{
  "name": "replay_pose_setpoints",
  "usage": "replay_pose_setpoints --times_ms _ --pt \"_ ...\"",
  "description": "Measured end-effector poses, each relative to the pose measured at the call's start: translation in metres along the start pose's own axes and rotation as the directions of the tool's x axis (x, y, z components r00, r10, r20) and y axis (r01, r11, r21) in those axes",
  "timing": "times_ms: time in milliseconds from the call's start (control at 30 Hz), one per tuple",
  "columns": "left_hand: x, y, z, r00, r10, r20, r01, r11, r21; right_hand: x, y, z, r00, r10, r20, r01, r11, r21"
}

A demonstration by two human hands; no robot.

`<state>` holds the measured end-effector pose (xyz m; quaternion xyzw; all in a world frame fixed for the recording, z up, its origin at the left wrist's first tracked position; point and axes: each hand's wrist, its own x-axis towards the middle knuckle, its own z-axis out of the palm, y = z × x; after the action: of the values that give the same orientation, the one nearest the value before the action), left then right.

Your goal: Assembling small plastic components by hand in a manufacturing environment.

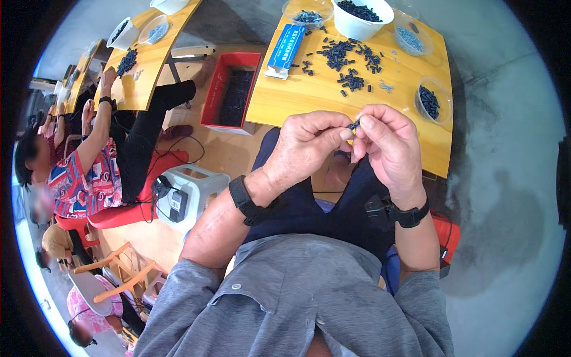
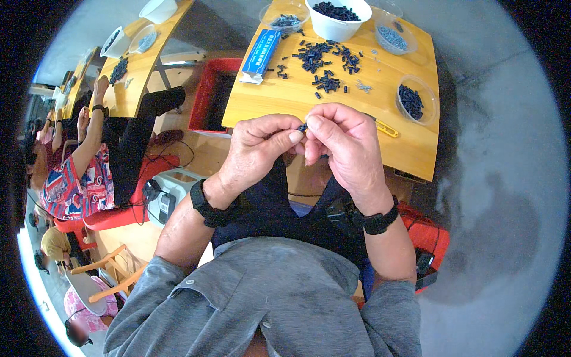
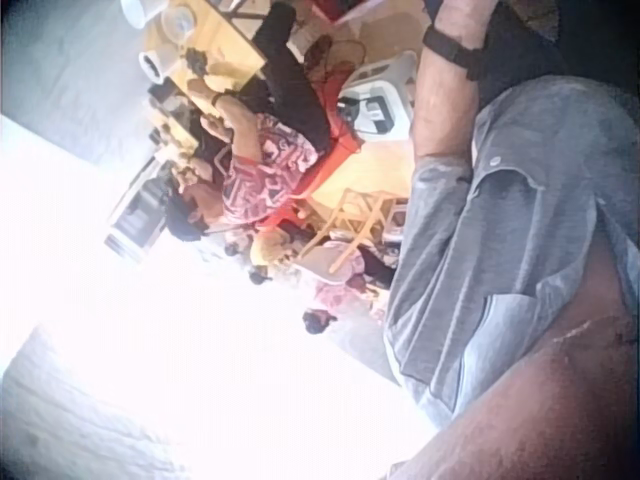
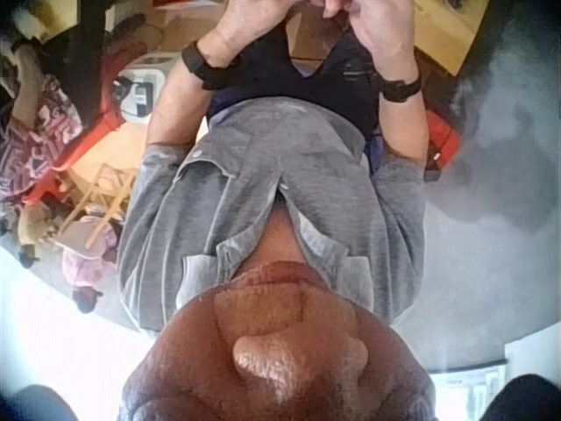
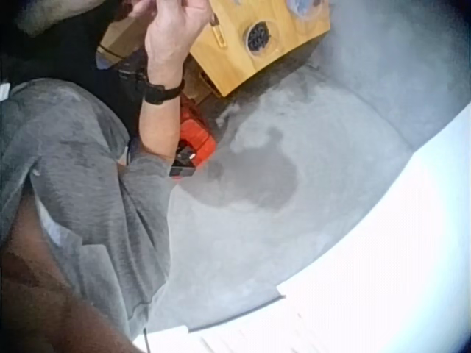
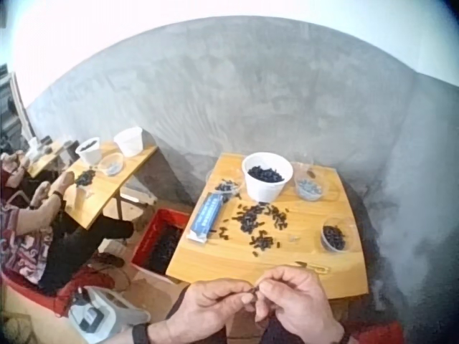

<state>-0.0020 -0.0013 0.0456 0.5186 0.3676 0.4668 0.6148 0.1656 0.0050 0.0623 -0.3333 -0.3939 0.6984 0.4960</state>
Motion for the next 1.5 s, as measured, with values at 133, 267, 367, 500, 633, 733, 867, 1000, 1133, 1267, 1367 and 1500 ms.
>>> replay_pose_setpoints --times_ms 133,267,367,500,633,733,867,1000,1133,1267,1367,1500 --pt "0.0 0.0 -0.001 1.0 0.003 -0.001 -0.003 1.0 0.031 0.0 0.0 0.001 1.0 0.009 -0.013 -0.009 1.0 -0.002" --pt "0.002 -0.002 -0.001 1.0 0.004 0.008 -0.004 1.0 0.024 0.0 0.001 -0.002 1.0 0.01 -0.015 -0.01 1.0 0.013" --pt "0.003 -0.007 -0.002 1.0 -0.009 0.006 0.009 1.0 0.028 0.001 0.003 -0.004 1.0 0.017 0.002 -0.017 1.0 -0.002" --pt "0.005 -0.004 -0.002 0.999 -0.041 0.018 0.039 0.996 0.081 0.002 0.007 -0.005 1.0 0.022 -0.012 -0.022 1.0 -0.014" --pt "0.006 -0.005 0.0 0.996 -0.086 0.019 0.085 0.995 0.044 0.004 0.009 -0.007 0.997 0.068 -0.033 -0.065 0.995 0.081" --pt "0.008 -0.009 0.0 0.993 -0.114 0.017 0.114 0.994 0.003 0.005 0.011 -0.007 0.992 0.103 -0.075 -0.095 0.991 0.099" --pt "0.012 -0.008 -0.002 0.991 -0.134 0.021 0.135 0.991 -0.017 0.009 0.012 -0.007 0.987 0.121 -0.102 -0.11 0.988 0.105" --pt "0.013 -0.01 -0.002 0.986 -0.165 0.014 0.166 0.985 -0.057 0.012 0.01 -0.009 0.987 0.123 -0.105 -0.116 0.991 0.065" --pt "0.013 -0.013 -0.005 0.982 -0.189 0.025 0.19 0.981 -0.039 0.014 0.01 -0.009 0.981 0.167 -0.103 -0.163 0.986 0.037" --pt "0.017 -0.009 -0.011 0.968 -0.244 0.054 0.245 0.969 -0.015 0.019 0.005 -0.008 0.979 0.187 -0.08 -0.188 0.982 0.001" --pt "0.019 -0.009 -0.011 0.967 -0.252 0.04 0.253 0.967 -0.031 0.023 0.004 -0.01 0.981 0.184 -0.062 -0.187 0.98 -0.06" --pt "0.019 -0.011 -0.006 0.981 -0.193 -0.01 0.191 0.979 -0.073 0.024 0.008 -0.008 0.97 0.23 -0.073 -0.225 0.971 0.076"
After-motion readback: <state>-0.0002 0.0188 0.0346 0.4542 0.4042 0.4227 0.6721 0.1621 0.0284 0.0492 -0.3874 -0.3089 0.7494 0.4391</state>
